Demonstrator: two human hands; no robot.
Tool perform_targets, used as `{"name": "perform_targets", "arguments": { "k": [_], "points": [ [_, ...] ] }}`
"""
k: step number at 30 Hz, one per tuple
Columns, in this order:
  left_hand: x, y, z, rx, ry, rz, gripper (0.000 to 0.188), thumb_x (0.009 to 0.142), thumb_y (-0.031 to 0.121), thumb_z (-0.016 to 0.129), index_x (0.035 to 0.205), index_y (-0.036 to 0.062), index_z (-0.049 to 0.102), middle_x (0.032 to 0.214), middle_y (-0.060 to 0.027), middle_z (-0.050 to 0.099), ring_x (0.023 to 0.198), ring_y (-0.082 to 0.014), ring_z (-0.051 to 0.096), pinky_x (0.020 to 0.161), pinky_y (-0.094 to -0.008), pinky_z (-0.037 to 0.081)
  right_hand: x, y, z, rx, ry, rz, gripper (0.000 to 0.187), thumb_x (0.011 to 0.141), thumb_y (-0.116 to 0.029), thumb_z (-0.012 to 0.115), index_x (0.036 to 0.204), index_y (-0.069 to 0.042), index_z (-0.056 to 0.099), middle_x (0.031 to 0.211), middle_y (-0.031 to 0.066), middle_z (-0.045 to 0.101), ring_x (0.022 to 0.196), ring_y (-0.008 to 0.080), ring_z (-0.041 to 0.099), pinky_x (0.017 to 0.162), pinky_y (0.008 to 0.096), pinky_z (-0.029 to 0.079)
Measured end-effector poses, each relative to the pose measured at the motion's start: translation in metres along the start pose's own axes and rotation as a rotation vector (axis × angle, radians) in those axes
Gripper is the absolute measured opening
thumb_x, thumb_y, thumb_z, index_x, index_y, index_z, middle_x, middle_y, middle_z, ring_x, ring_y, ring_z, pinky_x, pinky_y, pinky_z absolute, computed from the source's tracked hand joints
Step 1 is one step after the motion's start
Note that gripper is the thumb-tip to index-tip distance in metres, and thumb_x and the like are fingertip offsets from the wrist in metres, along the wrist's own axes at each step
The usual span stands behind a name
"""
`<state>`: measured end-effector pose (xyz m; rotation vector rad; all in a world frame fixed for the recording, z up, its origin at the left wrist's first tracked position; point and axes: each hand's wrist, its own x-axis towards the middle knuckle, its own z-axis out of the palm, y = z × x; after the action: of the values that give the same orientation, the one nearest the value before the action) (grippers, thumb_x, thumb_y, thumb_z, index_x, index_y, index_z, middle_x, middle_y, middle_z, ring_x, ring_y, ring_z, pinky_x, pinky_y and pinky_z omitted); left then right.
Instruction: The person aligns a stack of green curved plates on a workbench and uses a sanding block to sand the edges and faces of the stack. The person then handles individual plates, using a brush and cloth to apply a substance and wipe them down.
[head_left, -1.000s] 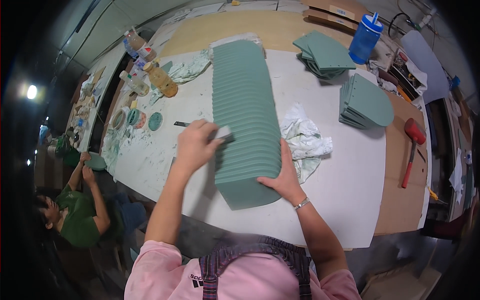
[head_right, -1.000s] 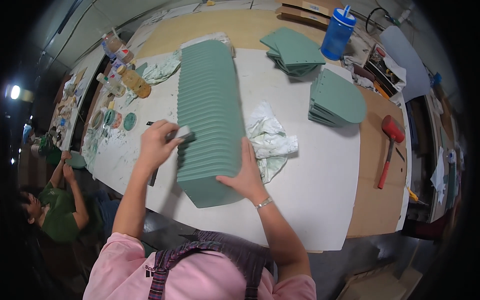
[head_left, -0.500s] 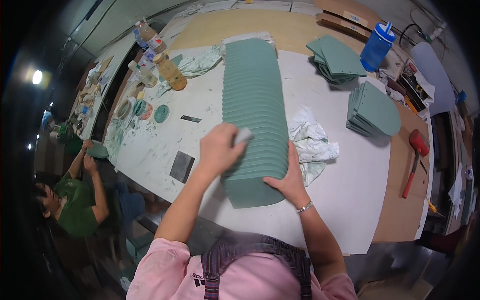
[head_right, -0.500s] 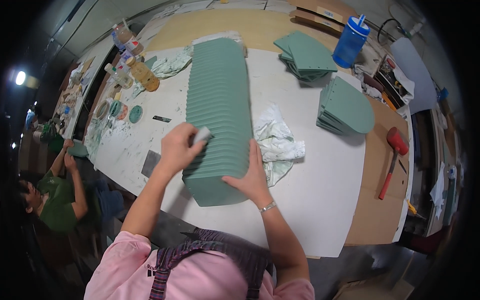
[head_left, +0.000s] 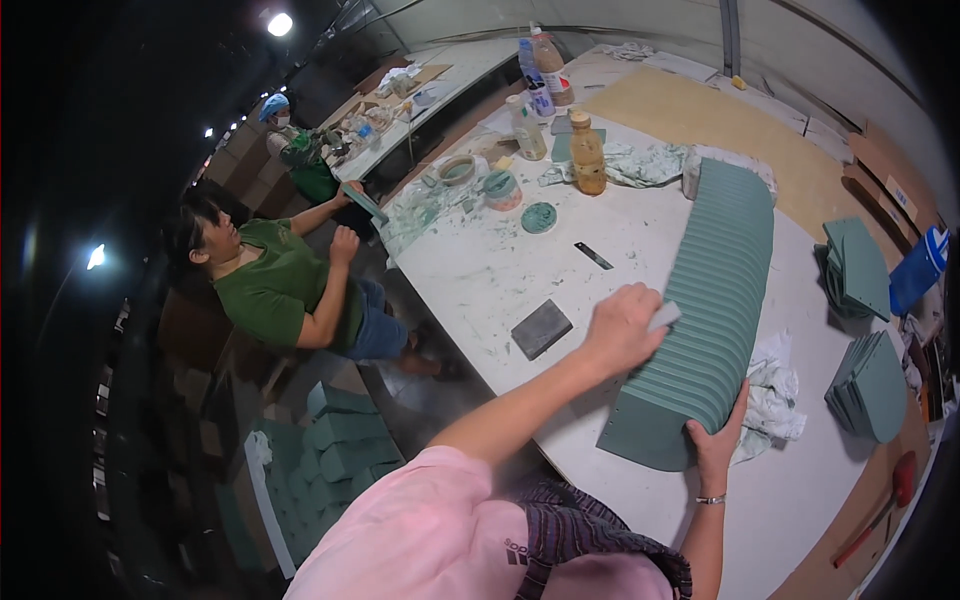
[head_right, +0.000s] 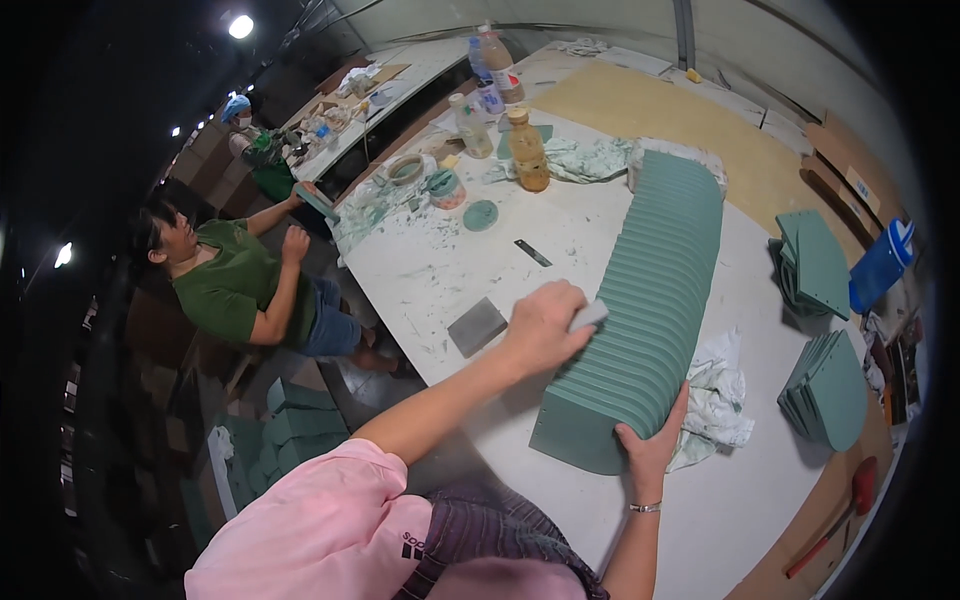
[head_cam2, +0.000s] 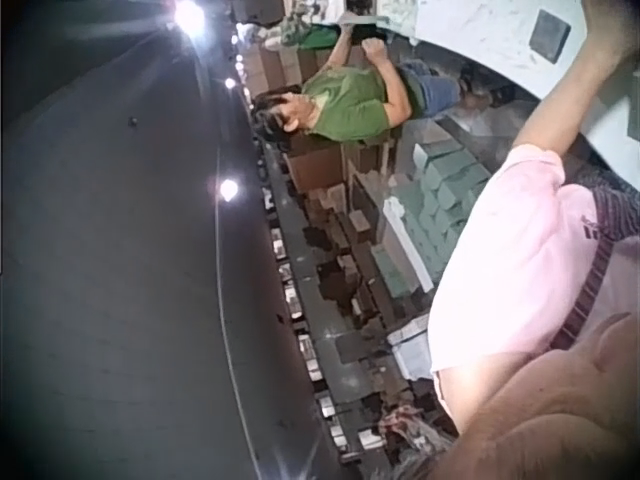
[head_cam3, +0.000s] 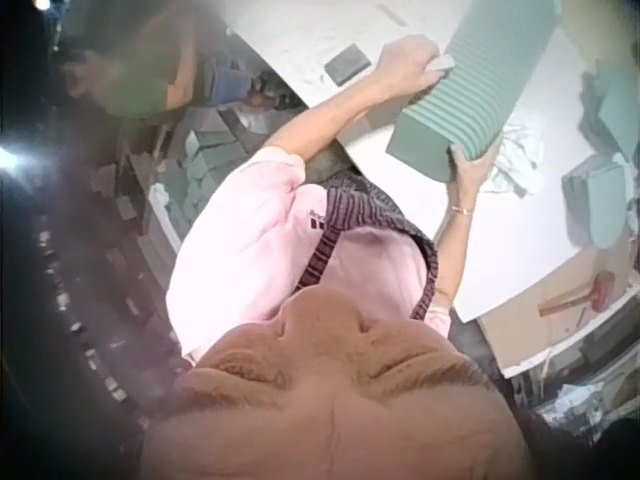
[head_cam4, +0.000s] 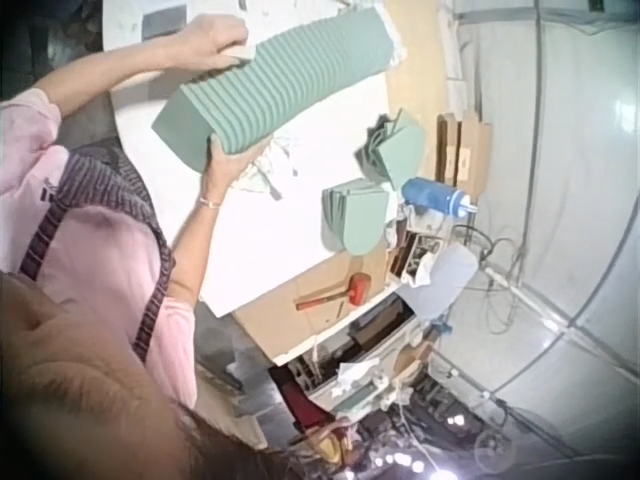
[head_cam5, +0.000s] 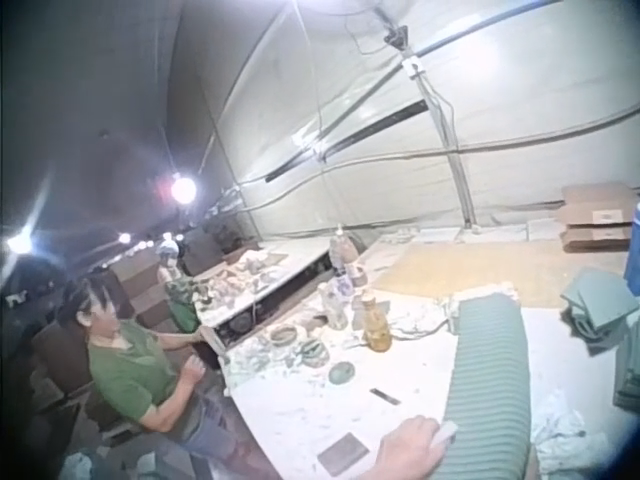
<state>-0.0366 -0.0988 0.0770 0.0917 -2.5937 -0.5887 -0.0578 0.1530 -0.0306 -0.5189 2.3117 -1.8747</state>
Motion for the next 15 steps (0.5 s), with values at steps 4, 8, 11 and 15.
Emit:
{"name": "perform_targets", "arguments": {
  "k": [4, 8, 11, 15],
  "points": [
    [-0.016, 0.026, 0.013, -0.089, -0.130, 0.229, 0.031, 0.075, 0.022, 0.078, 0.094, 0.0065, 0.060, 0.091, -0.0131, 0.061, 0.090, -0.0354, 0.064, 0.075, -0.0471, 0.053, 0.001, 0.003, 0.000, 0.071, 0.000, 0.005, 0.129, 0.064, -0.053, 0.088, 0.162, 0.000, 0.022, 0.162, 0.0214, 0.034, 0.148, 0.0354, 0.034, 0.123, 0.0435, 0.026],
    [-0.012, -0.017, -0.011, 0.069, -0.045, -0.101, 0.028, 0.076, 0.021, 0.078, 0.094, 0.0063, 0.062, 0.092, -0.0126, 0.062, 0.092, -0.0351, 0.063, 0.075, -0.0467, 0.053, -0.002, -0.010, -0.002, 0.035, -0.020, 0.026, 0.130, 0.068, -0.067, 0.083, 0.163, -0.001, 0.023, 0.163, 0.0204, 0.033, 0.149, 0.0332, 0.034, 0.123, 0.0425, 0.026],
    [-0.011, 0.000, -0.004, -0.010, 0.016, -0.024, 0.028, 0.076, 0.020, 0.078, 0.094, 0.0064, 0.061, 0.091, -0.0131, 0.060, 0.091, -0.0356, 0.063, 0.075, -0.0460, 0.053, -0.012, -0.013, -0.007, 0.110, -0.004, 0.046, 0.136, 0.061, -0.055, 0.092, 0.163, 0.000, 0.021, 0.163, 0.0225, 0.032, 0.151, 0.0345, 0.031, 0.124, 0.0426, 0.025],
    [-0.030, 0.030, 0.016, -0.092, -0.160, 0.199, 0.028, 0.075, 0.020, 0.077, 0.093, 0.0068, 0.059, 0.088, -0.0146, 0.059, 0.088, -0.0373, 0.063, 0.072, -0.0480, 0.052, -0.009, -0.007, 0.005, 0.040, -0.015, 0.012, 0.136, 0.061, -0.042, 0.096, 0.161, 0.004, 0.018, 0.166, 0.0231, 0.024, 0.154, 0.0342, 0.025, 0.126, 0.0416, 0.021]
  ]
}}
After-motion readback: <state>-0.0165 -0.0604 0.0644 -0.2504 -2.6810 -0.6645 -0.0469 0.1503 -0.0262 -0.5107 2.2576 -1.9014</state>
